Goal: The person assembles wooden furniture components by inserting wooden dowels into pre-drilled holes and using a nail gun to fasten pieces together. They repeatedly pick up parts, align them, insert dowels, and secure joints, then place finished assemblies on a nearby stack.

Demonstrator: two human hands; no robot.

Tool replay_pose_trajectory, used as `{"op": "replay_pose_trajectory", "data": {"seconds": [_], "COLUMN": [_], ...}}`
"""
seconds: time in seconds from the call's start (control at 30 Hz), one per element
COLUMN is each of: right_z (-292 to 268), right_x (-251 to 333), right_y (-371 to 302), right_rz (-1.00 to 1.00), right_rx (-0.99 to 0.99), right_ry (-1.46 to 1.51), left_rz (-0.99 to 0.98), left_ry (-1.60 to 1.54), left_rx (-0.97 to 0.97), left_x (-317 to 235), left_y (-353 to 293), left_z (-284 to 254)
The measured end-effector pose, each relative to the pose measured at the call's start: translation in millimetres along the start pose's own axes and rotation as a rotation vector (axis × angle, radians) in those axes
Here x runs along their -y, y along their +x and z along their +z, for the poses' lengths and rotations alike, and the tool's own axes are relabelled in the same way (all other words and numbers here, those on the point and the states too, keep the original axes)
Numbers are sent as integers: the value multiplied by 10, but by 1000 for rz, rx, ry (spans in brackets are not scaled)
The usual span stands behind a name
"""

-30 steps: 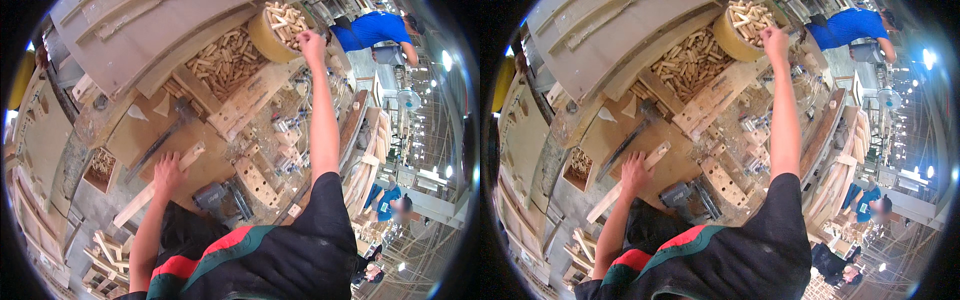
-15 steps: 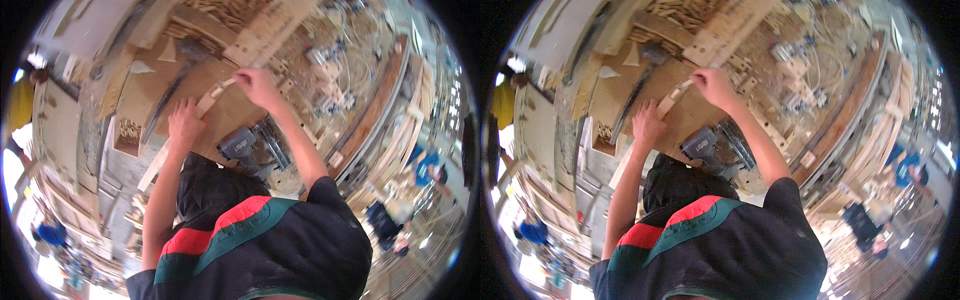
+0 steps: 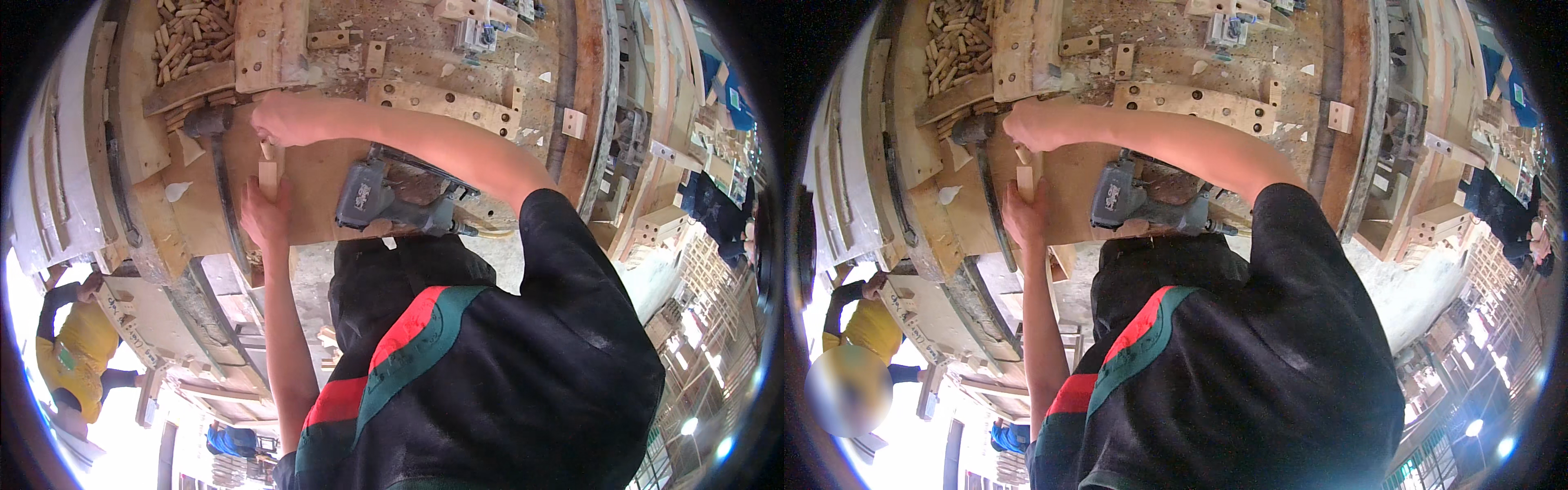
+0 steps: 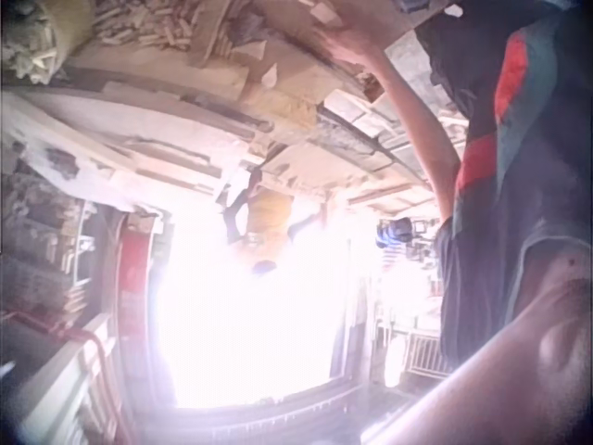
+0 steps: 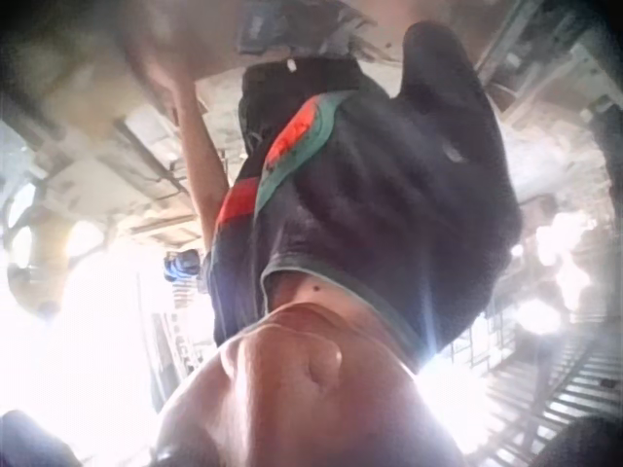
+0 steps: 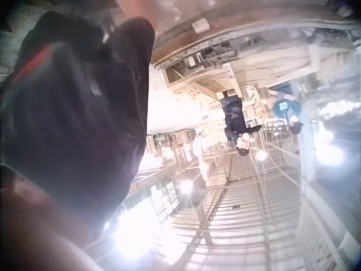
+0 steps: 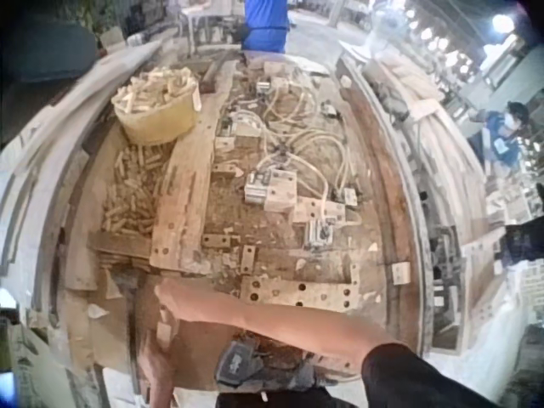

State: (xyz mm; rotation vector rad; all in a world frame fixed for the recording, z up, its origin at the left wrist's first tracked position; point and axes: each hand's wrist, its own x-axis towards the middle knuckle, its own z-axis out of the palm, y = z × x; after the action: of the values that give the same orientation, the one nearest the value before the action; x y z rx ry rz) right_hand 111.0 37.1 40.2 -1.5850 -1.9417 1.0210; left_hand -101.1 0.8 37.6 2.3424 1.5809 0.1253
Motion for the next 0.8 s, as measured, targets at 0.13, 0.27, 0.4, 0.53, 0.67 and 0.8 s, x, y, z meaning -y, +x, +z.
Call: {"op": "replay_pose_trajectory", "data": {"seconds": [0.13,0.27,0.4,0.53,0.67,0.8], "right_z": [-76,-24,-104,64,-50,-300], "right_x": [-12,10,119,-95,-37,642], "right_y": [-16,-35,-40,84,83,267], "right_rz": [3,-22,33,-83,12,249], "right_rx": [21,-25,15,-37,9,-388], "right_ry": [48,71,10,23,-10,-15], "left_rz": [-1,-24,-4,-78,-91,-85], "left_ry": [-11,-20,-13,-6,-18,30], "left_rx": [-17,16,-53,68,70,61], "left_x": [-55,-92,-48,-74,-73,-112], "left_y": [-14,-4,-21,7,-39,-14], "left_z": [-54,-99,-56,-97,-94,-127]}}
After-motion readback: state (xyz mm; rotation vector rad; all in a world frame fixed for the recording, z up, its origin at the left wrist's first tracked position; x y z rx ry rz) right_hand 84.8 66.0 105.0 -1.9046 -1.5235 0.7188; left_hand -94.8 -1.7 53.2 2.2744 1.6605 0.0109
